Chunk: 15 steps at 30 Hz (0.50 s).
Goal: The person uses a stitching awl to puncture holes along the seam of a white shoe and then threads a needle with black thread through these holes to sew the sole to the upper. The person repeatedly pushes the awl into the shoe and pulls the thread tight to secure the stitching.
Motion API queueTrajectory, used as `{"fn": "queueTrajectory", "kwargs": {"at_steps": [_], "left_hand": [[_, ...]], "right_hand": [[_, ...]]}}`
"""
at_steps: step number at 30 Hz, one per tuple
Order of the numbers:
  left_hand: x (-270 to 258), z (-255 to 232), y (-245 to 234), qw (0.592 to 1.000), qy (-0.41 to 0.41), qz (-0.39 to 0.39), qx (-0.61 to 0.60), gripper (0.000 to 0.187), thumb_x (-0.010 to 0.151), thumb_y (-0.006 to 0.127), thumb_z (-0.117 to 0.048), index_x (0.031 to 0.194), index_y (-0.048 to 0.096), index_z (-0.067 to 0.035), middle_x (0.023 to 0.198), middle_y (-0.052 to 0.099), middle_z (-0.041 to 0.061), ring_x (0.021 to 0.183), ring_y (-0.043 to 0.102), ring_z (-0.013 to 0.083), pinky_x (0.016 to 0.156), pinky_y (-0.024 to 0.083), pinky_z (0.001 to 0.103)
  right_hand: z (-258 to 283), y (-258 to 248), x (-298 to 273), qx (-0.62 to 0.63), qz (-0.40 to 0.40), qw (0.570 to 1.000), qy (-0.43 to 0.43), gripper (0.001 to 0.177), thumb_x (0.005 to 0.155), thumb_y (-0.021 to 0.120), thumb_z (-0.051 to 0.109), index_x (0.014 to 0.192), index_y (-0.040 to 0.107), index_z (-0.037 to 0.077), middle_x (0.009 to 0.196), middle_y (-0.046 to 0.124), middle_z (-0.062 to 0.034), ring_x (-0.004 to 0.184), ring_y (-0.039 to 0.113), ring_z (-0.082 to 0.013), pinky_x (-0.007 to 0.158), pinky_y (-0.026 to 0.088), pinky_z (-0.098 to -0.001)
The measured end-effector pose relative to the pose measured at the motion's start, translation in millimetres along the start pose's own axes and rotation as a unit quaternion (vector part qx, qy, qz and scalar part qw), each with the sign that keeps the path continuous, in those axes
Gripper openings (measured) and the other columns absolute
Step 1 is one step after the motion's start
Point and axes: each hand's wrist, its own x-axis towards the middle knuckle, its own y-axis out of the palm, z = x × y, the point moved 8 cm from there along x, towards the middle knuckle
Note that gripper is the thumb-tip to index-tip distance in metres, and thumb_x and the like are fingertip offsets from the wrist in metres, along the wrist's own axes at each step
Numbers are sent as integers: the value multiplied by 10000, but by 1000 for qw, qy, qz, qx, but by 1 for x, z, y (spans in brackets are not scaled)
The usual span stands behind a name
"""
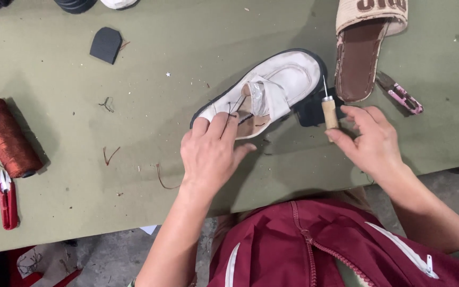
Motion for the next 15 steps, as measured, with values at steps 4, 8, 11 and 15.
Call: {"fn": "queueTrajectory", "kwargs": {"at_steps": [4,8,11,15], "left_hand": [[1,2,16,999,10,-47,6,527,751,881,-595,1088,738,-215,994,628,-97,736,467,220,463,381,321],[6,8,22,990,-22,-131,-56,184,884,800,-320,764,683,-243,778,563,-88,704,459,219,433,339,320],[11,16,28,986,-51,-118,-108,266,923,763,-287,695,649,-207,710,525,-54,682,459,228,441,329,334],[23,34,33,982,-69,-62,-162,244,941,670,-342,799,725,-151,772,623,-15,729,526,265,481,408,384]], "right_hand": [[2,14,7,8,42,997,66,712,830,763,502,1410,621,113,1146,665,-83,871,642,-208,826,528,-409],[7,6,15,16,64,992,105,480,915,657,302,1344,634,88,998,705,-74,914,636,-272,869,502,-457],[27,-22,12,64,113,971,201,411,973,526,215,1351,584,66,1048,708,-100,899,636,-278,833,507,-484],[24,-28,-4,106,118,971,178,422,927,519,143,1332,543,25,853,747,-43,765,686,-201,794,480,-403]]}}
